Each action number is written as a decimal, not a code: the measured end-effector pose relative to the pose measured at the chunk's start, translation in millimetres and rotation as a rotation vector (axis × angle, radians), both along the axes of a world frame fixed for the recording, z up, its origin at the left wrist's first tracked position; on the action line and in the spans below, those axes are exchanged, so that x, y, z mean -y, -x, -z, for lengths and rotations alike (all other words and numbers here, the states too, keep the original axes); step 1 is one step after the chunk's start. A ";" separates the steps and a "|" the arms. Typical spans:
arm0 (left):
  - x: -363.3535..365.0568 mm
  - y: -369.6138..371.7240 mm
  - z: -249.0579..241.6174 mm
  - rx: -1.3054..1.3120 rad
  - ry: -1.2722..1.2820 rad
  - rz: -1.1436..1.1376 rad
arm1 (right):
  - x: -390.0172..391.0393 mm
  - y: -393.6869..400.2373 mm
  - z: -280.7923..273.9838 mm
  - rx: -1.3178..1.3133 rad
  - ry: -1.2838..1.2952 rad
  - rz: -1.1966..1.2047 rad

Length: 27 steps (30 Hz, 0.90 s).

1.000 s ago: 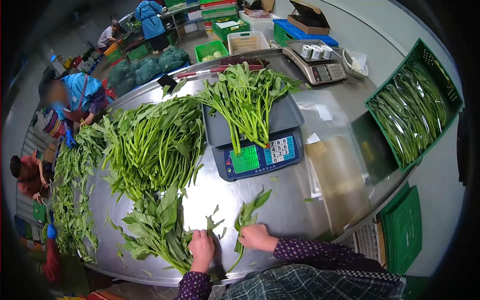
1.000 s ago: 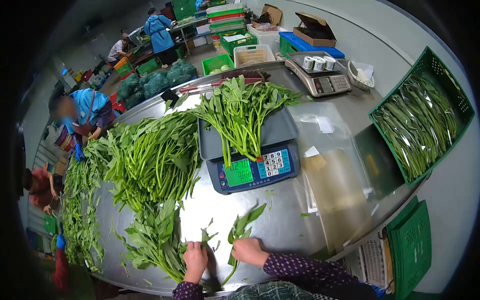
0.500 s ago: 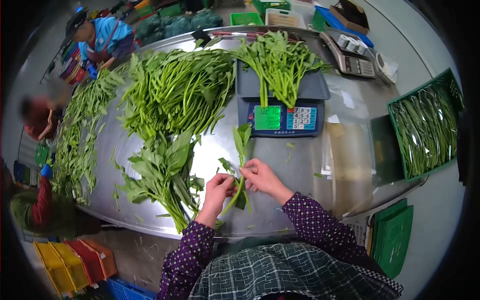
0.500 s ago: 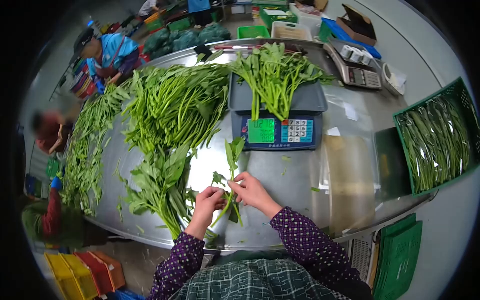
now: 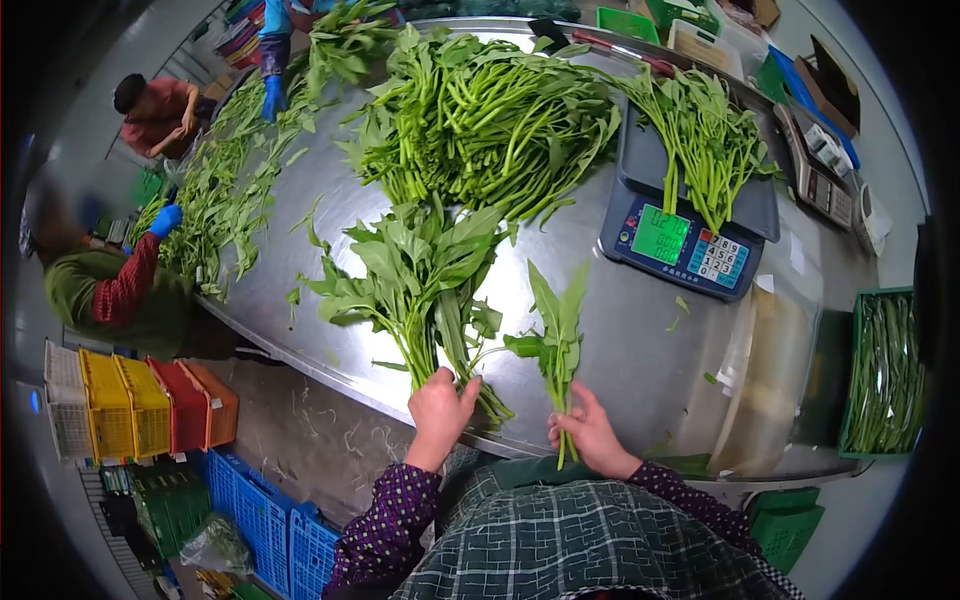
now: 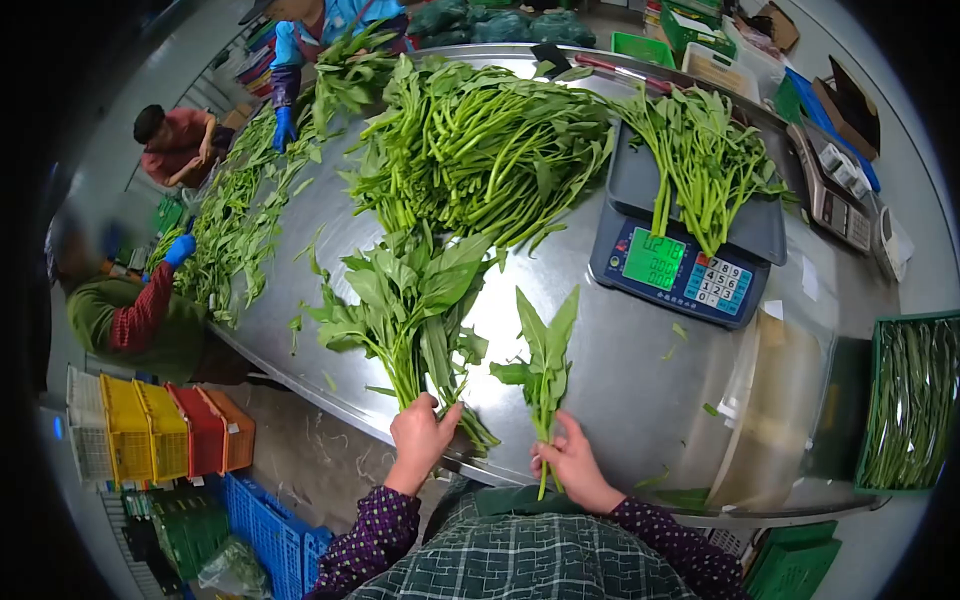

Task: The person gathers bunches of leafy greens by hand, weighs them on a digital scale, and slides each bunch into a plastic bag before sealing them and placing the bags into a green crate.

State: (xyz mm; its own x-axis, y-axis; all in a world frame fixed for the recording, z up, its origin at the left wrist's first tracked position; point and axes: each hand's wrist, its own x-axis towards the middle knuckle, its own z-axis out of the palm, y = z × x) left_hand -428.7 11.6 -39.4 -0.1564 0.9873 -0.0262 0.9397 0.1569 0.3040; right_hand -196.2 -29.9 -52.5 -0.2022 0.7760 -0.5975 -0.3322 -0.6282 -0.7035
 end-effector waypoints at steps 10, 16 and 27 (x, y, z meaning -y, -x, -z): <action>-15.2 14.6 36.6 0.569 0.275 -0.161 | -87.9 83.1 60.3 0.518 -0.472 -0.458; -15.8 11.6 22.3 1.261 0.414 -0.362 | -86.1 88.6 46.0 0.669 -0.584 -0.634; -10.4 -4.7 37.3 0.995 0.269 -0.166 | -16.8 2.1 -4.0 -0.160 -0.007 -0.349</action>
